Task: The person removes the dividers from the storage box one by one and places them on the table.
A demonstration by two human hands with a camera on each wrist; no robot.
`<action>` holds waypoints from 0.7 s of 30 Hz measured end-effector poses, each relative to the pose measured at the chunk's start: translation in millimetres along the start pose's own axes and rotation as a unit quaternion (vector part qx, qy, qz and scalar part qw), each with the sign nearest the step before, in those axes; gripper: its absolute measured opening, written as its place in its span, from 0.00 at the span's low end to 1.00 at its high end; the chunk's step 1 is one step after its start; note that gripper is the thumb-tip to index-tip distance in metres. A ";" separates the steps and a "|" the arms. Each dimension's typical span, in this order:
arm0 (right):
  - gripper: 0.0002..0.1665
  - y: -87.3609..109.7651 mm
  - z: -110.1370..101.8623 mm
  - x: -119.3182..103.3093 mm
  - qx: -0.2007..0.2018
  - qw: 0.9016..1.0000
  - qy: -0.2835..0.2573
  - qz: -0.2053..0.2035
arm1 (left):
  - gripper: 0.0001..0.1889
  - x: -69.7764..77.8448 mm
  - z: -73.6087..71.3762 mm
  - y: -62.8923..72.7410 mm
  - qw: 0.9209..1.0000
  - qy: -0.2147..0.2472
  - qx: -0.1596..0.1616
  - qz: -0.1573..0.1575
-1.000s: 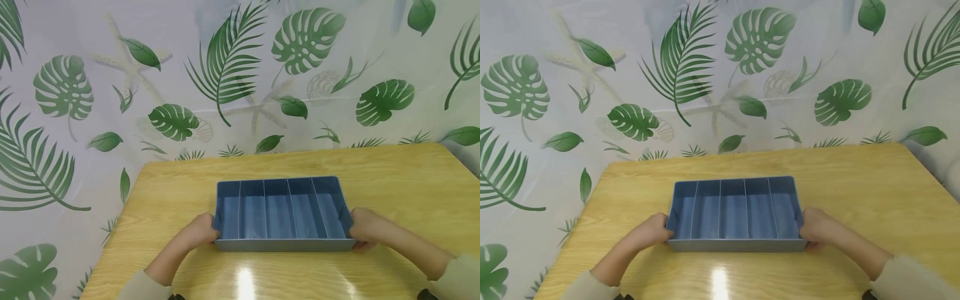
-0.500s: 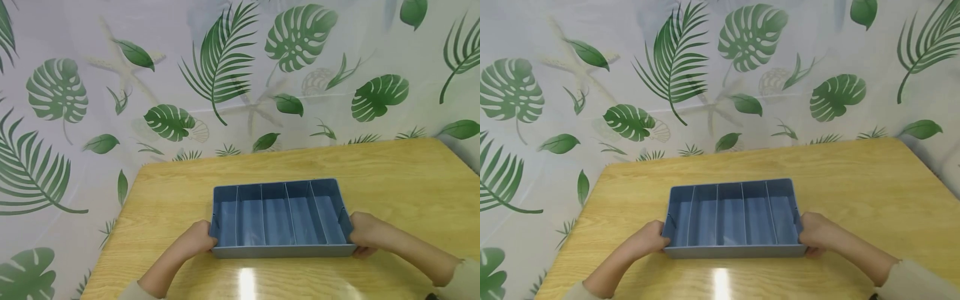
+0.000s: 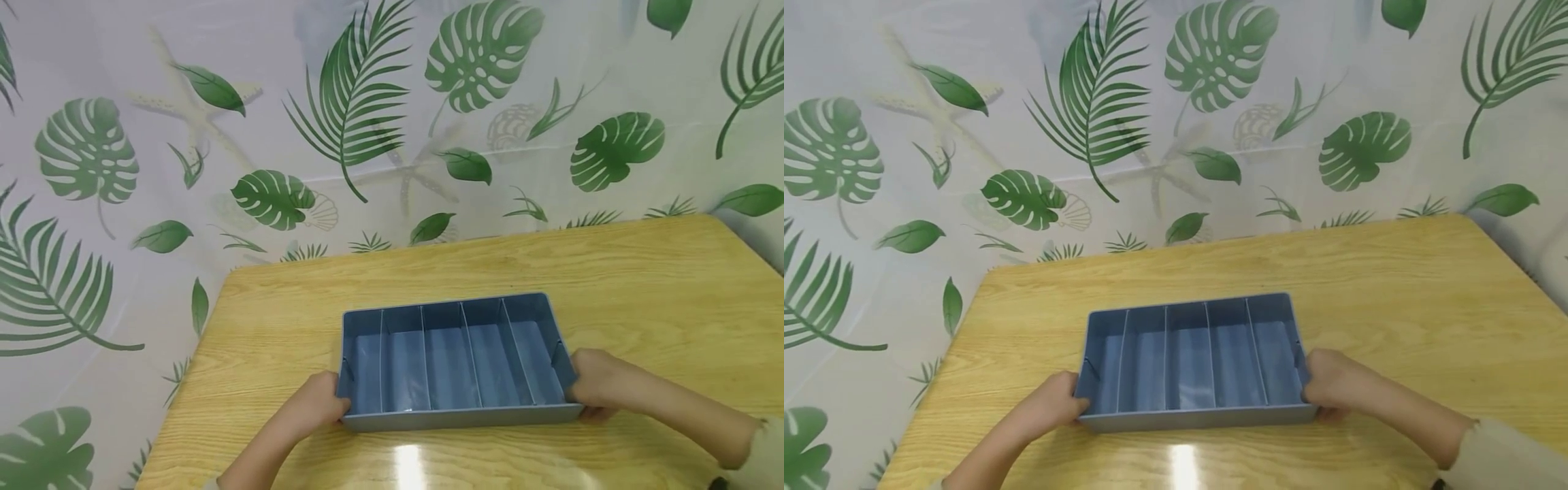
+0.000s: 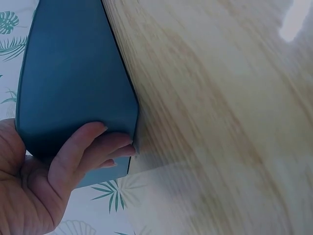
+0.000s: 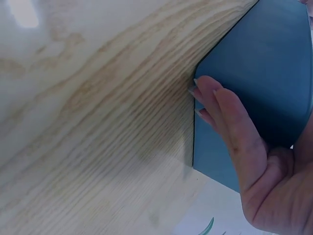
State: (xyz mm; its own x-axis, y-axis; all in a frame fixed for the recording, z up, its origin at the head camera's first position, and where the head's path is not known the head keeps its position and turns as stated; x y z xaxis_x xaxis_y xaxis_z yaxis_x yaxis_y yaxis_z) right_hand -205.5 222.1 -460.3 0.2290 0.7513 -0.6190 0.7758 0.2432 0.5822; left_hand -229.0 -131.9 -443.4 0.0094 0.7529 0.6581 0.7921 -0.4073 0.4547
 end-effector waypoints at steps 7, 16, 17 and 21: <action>0.16 0.9 1.7 -3.0 -0.026 0.999 0.017 -0.019 | 0.07 -2.5 0.9 -1.1 1.000 0.000 -0.004 -0.004; 0.31 9.3 -0.9 -17.2 -0.122 0.991 0.047 -0.035 | 0.07 -2.1 0.6 -0.8 1.000 0.007 -0.003 -0.011; 0.31 11.1 -2.3 -20.6 -0.133 0.989 0.047 -0.037 | 0.07 -2.1 0.4 -0.6 1.000 0.007 -0.001 -0.013; 0.29 17.4 -10.6 -36.4 -0.166 0.982 0.072 -0.047 | 0.06 -0.7 -0.8 0.5 1.000 0.002 0.004 -0.015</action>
State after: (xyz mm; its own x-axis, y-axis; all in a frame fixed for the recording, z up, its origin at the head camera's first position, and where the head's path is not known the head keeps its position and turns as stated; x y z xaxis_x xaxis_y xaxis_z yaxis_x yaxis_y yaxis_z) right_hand -206.6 205.5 -422.0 0.0621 0.7894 -0.6108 0.5487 0.4842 0.6816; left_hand -229.1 -133.0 -443.2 -0.0168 0.7625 0.6468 0.7966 -0.3808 0.4695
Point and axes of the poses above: each hand's wrist, its own y-axis away from the middle knuckle, its own z-axis out of the palm, x = y × z, the point moved 10 cm from there along -y, towards the middle knuckle, and after that the axes turned 11 degrees about -x, right-handed, at the moved point
